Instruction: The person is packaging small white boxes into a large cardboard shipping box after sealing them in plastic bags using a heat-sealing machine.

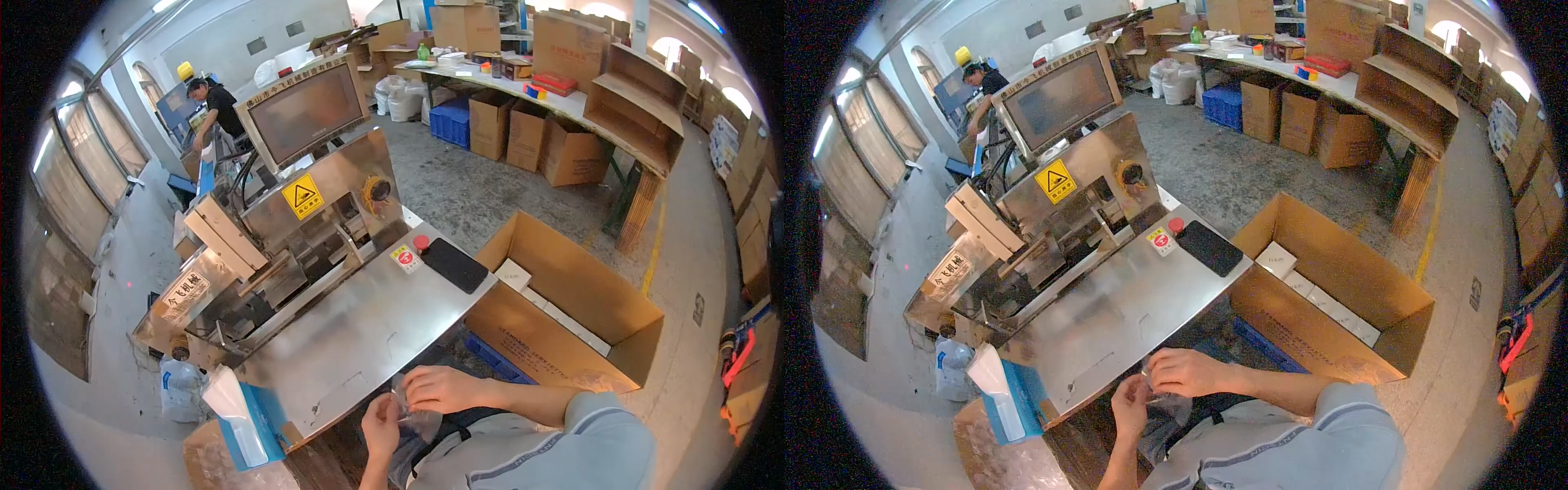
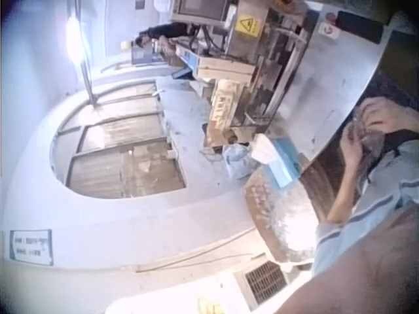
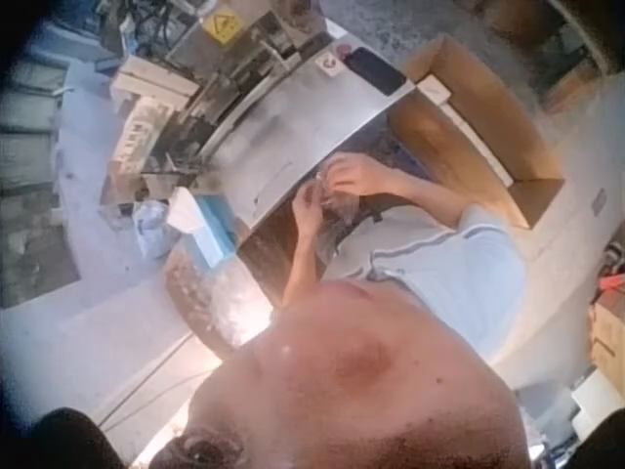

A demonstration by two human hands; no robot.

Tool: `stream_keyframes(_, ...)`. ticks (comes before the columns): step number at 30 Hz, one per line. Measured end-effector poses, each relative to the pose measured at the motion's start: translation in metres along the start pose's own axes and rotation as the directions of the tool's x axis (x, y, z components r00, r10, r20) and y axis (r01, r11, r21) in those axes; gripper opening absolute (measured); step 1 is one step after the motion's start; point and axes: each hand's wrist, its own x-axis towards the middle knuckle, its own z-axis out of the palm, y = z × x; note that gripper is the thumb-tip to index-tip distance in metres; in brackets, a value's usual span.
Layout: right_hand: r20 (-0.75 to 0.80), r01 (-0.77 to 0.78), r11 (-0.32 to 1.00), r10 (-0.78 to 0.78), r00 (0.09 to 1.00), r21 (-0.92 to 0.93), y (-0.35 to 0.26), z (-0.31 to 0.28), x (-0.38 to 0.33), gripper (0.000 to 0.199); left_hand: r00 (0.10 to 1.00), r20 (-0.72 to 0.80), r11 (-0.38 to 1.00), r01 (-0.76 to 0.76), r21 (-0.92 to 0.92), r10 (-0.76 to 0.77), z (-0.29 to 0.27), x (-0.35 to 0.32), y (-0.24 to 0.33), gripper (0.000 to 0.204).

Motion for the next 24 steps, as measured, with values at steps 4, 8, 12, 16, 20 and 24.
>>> stream_keyframes(4, 0.063, -0.027, 0.991, 0.036, 0.997, -0.130, 0.015, 0.004, -0.008, 0.014, 0.883, -0.001, 0.848, -0.450, 0.281, 0.469, 0.002, -0.007, 0.053, 0.034)
stream_keyframes(8, 0.210, -0.057, 0.988, 0.087, 0.974, -0.145, 0.018, 0.011, -0.012, 0.016, 0.867, 0.374, 0.859, -0.438, 0.263, 0.328, -0.006, 0.005, 0.095, 0.043)
stream_keyframes(12, 0.314, -0.130, 0.984, 0.161, 0.936, -0.118, 0.012, 0.002, -0.008, 0.017, 0.864, 0.501, 0.830, -0.315, 0.461, 0.050, -0.015, 0.009, 0.076, 0.037)
stream_keyframes(16, 0.322, -0.178, 0.975, 0.212, 0.923, -0.134, 0.023, 0.000, -0.021, 0.020, 0.840, 0.509, 0.767, -0.449, 0.459, 0.187, -0.026, 0.008, 0.044, 0.023)
stream_keyframes(20, 0.480, -0.329, 0.916, 0.401, 0.781, -0.230, 0.047, -0.015, -0.021, 0.023, 0.855, 0.489, 0.633, -0.477, 0.610, 0.174, -0.040, 0.008, 0.067, 0.012)
stream_keyframes(24, 0.459, -0.266, 0.964, 0.232, 0.858, 0.008, 0.056, -0.027, -0.001, 0.015, 0.857, 0.471, 0.738, -0.456, 0.497, 0.212, -0.069, 0.020, 0.096, 0.023)
